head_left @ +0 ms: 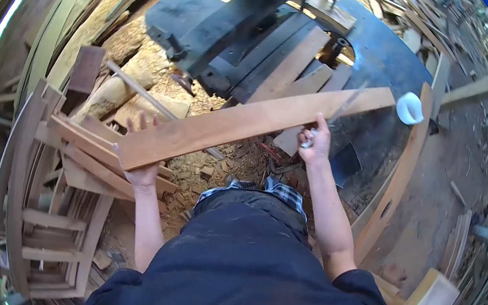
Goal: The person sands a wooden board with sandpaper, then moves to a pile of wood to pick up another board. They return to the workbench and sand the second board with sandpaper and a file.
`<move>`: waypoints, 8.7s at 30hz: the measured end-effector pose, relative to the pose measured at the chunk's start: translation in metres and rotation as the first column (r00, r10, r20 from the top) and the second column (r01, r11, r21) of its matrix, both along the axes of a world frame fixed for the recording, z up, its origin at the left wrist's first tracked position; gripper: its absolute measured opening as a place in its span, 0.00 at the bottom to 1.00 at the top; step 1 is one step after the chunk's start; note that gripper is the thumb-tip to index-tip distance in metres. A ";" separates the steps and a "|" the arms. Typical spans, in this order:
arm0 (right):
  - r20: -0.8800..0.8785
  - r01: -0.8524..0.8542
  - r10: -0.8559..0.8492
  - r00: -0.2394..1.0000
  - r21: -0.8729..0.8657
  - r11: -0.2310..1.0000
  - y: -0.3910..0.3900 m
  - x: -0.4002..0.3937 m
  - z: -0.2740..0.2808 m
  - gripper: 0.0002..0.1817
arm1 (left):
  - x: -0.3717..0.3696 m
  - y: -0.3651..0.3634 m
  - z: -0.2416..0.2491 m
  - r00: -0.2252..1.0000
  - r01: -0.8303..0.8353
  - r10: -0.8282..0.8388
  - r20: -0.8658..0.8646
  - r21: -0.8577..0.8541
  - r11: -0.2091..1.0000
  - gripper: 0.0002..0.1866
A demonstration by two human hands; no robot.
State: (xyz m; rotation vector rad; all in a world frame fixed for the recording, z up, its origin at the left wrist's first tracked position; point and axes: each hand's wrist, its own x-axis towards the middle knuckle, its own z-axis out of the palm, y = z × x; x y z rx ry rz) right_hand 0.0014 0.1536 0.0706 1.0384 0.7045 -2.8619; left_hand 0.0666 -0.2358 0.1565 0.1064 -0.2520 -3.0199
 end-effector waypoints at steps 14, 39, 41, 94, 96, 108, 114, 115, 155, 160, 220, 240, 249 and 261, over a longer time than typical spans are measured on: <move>0.135 -0.121 0.233 0.963 0.990 -0.071 0.040 0.059 0.024 0.22 | 0.001 -0.017 -0.003 0.975 0.143 -0.104 0.197 -0.198 0.970 0.24; 0.447 -0.282 0.271 0.853 0.830 -0.481 0.003 0.059 0.046 0.20 | -0.024 -0.010 -0.028 0.744 0.509 -0.200 0.638 -0.347 0.788 0.21; 0.338 0.012 0.533 0.776 0.836 -0.548 -0.040 0.077 0.039 0.23 | -0.025 -0.012 -0.032 0.750 0.519 -0.205 0.629 -0.367 0.772 0.21; 0.254 -0.207 0.315 0.915 0.962 -0.176 0.046 0.027 0.012 0.23 | -0.022 -0.013 0.192 0.673 -0.700 0.536 -0.510 -0.673 0.239 0.46; -0.143 0.359 0.526 0.838 0.872 -0.334 0.007 0.036 0.015 0.23 | -0.024 -0.013 0.191 0.681 -0.689 0.548 -0.487 -0.679 0.253 0.45; 0.368 -0.340 0.175 0.913 0.925 -0.171 0.081 0.025 -0.032 0.22 | -0.023 -0.020 0.186 0.687 -0.674 0.587 -0.429 -0.678 0.294 0.42; 0.415 -0.384 0.533 0.737 0.907 -0.176 0.019 0.047 0.051 0.23 | -0.022 -0.030 0.182 0.696 -0.672 0.574 -0.430 -0.672 0.311 0.43; 0.362 -0.294 0.471 0.804 0.931 -0.214 0.034 0.044 0.029 0.23 | -0.022 -0.031 0.181 0.699 -0.668 0.575 -0.426 -0.676 0.312 0.43; 0.030 0.126 0.670 0.741 0.975 -0.183 -0.066 0.041 0.126 0.22 | 0.021 0.000 0.146 0.878 -0.469 0.362 -0.314 -0.717 0.516 0.44; 0.218 -0.047 0.582 0.783 0.954 -0.295 -0.033 0.027 0.128 0.22 | 0.002 0.021 0.151 0.830 -0.518 0.489 -0.269 -0.698 0.494 0.39; 0.540 -0.476 0.205 0.816 0.830 -0.291 0.148 -0.014 -0.026 0.23 | 0.013 -0.035 0.192 0.763 -0.606 0.483 -0.430 -0.736 0.303 0.39; 0.027 -0.030 0.095 0.995 0.999 0.027 0.079 0.037 -0.005 0.30 | 0.018 -0.083 0.145 0.765 -0.607 0.506 -0.398 -0.709 0.359 0.27; 0.108 -0.132 0.324 0.940 0.990 0.052 0.020 0.023 0.043 0.31 | 0.015 -0.060 0.128 0.787 -0.291 0.567 0.243 -0.663 0.689 0.29; 0.129 -0.129 0.360 0.924 0.991 -0.023 0.038 -0.019 0.021 0.26 | 0.013 -0.019 0.124 0.854 -0.444 0.429 -0.296 -0.844 0.300 0.46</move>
